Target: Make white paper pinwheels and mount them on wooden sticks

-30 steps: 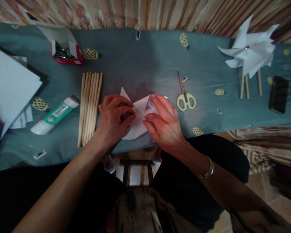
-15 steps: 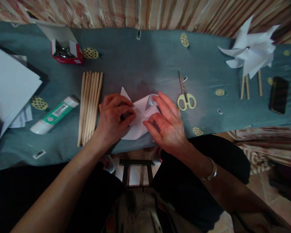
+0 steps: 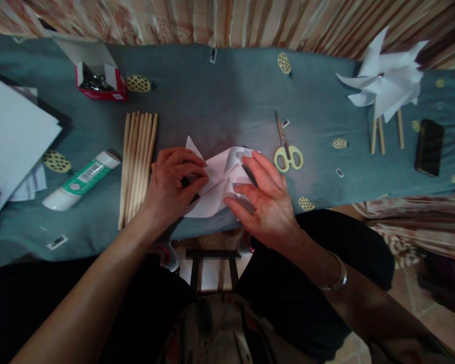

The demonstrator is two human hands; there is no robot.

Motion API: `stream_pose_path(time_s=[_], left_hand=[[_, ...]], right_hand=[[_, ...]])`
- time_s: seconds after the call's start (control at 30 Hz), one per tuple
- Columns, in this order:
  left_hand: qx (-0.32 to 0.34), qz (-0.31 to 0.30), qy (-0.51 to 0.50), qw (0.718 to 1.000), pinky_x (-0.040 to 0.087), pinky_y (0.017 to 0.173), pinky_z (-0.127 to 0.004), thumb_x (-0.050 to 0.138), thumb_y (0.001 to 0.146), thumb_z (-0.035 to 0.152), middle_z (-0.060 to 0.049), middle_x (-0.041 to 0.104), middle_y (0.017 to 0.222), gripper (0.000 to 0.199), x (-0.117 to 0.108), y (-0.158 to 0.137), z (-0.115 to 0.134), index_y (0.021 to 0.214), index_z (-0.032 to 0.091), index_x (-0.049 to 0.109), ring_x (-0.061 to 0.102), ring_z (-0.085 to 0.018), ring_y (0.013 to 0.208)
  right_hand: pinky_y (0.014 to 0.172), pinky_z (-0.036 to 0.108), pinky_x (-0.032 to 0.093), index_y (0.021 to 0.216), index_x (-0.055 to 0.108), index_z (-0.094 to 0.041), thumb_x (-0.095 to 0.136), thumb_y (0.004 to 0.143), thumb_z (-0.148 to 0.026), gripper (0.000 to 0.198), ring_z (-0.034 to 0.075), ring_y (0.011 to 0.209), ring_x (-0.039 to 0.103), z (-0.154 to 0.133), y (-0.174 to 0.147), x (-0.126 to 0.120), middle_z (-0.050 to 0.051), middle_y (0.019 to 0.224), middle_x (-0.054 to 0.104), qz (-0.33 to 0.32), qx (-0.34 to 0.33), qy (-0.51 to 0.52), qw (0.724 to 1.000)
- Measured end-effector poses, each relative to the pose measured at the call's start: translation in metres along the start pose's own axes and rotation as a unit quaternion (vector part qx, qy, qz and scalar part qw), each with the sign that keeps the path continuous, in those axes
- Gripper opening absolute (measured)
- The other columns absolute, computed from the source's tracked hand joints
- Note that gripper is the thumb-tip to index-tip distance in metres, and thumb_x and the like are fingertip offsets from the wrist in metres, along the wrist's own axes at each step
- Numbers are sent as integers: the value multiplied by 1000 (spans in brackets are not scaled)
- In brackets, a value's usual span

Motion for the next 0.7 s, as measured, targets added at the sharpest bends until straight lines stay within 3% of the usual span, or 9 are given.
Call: stream_pose_path(time_s=[0.33, 0.7], left_hand=[[-11, -2, -14, 1000, 41, 102, -49, 61, 83, 28, -1, 71, 99, 13, 0, 1, -1, 74, 28, 70, 56, -26, 111], [-20, -8, -22, 1000, 41, 102, -49, 61, 82, 30, -2, 72, 97, 13, -1, 2, 0, 73, 27, 70, 57, -25, 110]], right_hand=[[110, 52, 36, 76, 70, -19, 62, 85, -26, 14, 29, 140, 37, 7, 1, 8, 8, 141, 53, -20, 34, 43, 998], [109, 52, 38, 67, 70, -20, 60, 86, -22, 21, 32, 137, 40, 1, 7, 9, 8, 137, 56, 10, 2, -21, 1000]])
Point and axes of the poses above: each hand's wrist, its own y-axis towards the middle knuckle, its own x-axis out of the palm, z = x × y, the point moved 8 cm from there along y, towards the middle knuckle
